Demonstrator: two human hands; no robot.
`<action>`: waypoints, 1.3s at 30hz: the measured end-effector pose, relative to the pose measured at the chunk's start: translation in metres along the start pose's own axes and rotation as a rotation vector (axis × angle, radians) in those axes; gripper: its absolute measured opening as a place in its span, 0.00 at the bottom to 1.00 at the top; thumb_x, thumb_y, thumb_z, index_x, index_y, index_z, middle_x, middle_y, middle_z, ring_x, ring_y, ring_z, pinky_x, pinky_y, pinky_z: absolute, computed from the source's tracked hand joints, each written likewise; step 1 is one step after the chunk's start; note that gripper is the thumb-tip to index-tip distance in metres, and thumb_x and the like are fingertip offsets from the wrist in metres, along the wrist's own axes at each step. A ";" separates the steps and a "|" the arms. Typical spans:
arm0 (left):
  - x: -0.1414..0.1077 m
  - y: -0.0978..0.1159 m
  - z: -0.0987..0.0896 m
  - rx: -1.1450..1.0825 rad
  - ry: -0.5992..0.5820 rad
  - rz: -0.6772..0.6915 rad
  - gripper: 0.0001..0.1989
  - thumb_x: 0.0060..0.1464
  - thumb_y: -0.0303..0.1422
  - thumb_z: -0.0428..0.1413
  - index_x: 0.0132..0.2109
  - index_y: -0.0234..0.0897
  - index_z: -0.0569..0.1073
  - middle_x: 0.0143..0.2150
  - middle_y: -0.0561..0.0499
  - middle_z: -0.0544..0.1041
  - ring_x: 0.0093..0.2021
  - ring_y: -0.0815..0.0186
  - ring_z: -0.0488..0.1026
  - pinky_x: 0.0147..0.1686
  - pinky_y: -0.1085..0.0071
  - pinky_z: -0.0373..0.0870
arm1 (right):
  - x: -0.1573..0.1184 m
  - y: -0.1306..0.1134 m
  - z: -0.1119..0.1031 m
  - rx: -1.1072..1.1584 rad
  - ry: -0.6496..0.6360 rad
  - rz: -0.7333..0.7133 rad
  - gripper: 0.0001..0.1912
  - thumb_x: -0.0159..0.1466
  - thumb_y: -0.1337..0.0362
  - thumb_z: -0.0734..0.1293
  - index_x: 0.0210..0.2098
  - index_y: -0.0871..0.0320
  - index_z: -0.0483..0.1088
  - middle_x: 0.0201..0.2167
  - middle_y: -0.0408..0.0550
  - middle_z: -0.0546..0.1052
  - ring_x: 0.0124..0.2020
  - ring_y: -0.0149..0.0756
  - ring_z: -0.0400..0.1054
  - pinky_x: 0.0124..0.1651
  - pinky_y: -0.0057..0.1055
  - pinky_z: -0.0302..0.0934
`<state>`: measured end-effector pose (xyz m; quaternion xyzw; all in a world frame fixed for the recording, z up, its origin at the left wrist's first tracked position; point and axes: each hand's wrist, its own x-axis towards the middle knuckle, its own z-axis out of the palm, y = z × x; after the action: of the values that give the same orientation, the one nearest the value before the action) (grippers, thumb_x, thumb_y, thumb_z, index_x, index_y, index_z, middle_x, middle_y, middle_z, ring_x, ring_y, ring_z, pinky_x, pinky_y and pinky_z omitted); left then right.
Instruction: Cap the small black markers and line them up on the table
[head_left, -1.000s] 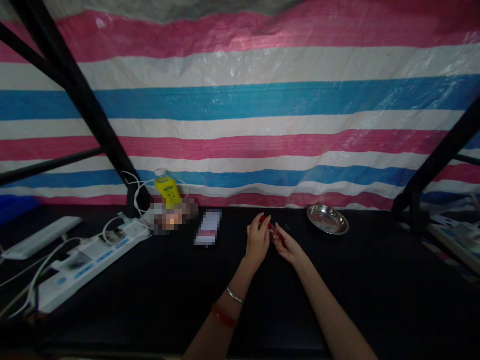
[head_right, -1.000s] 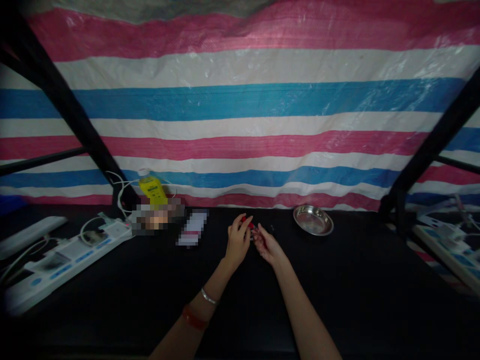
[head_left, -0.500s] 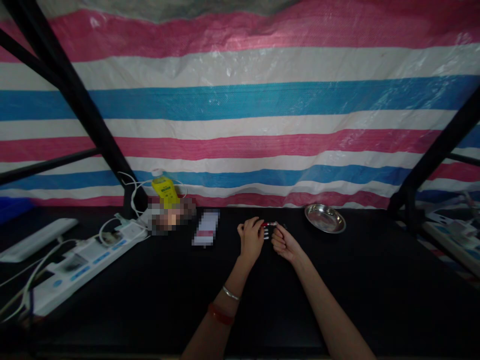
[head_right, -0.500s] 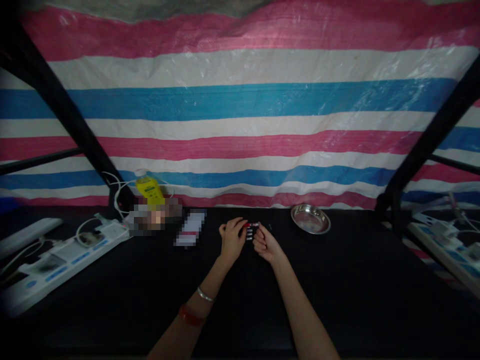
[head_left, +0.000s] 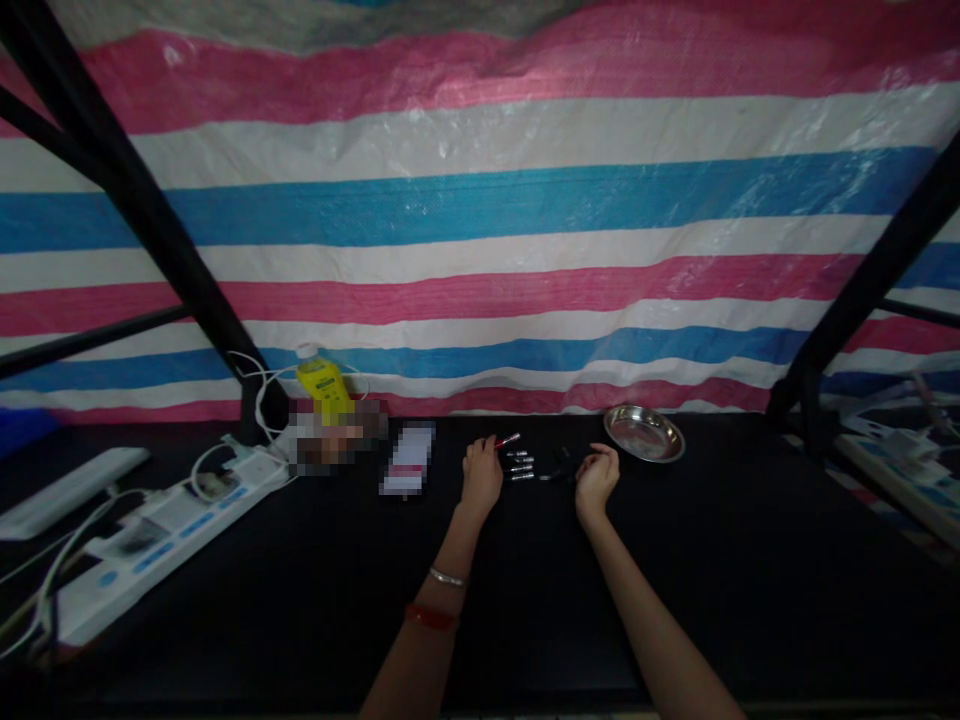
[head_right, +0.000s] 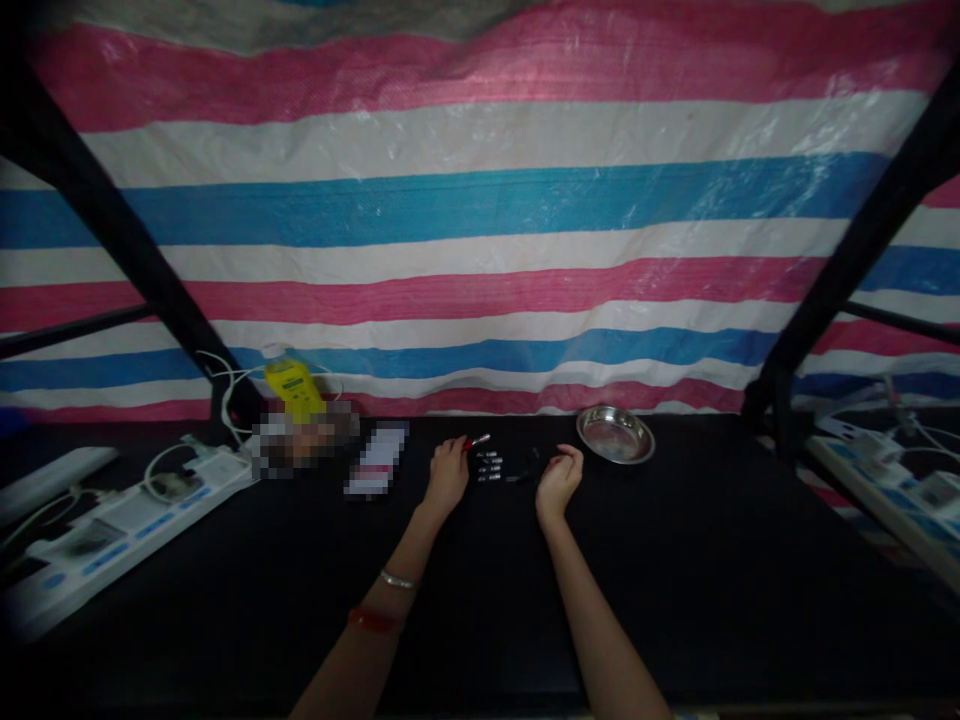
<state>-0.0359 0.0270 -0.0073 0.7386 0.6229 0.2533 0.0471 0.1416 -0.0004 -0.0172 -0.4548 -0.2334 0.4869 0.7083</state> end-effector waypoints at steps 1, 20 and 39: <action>-0.001 0.001 0.000 0.008 -0.021 0.003 0.20 0.58 0.24 0.42 0.56 0.31 0.64 0.51 0.40 0.68 0.49 0.58 0.65 0.46 0.63 0.64 | 0.000 0.001 0.000 -0.005 0.087 -0.041 0.11 0.60 0.59 0.52 0.37 0.53 0.61 0.16 0.34 0.59 0.13 0.26 0.51 0.16 0.24 0.47; -0.010 0.014 -0.007 -0.007 -0.046 0.100 0.21 0.61 0.41 0.42 0.56 0.35 0.63 0.57 0.41 0.65 0.58 0.57 0.59 0.53 0.58 0.56 | -0.007 0.000 0.003 -0.630 0.107 -0.518 0.13 0.58 0.55 0.61 0.35 0.56 0.71 0.32 0.48 0.75 0.34 0.36 0.68 0.38 0.30 0.58; -0.011 0.010 0.004 0.021 -0.065 0.181 0.26 0.59 0.46 0.44 0.59 0.38 0.59 0.60 0.42 0.62 0.60 0.58 0.56 0.55 0.58 0.54 | -0.006 0.010 0.002 -1.392 -0.083 -0.731 0.11 0.61 0.61 0.60 0.36 0.55 0.74 0.32 0.52 0.69 0.37 0.41 0.58 0.40 0.36 0.52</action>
<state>-0.0267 0.0154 -0.0104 0.8003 0.5542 0.2258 0.0365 0.1331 -0.0042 -0.0244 -0.6695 -0.6458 -0.0183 0.3665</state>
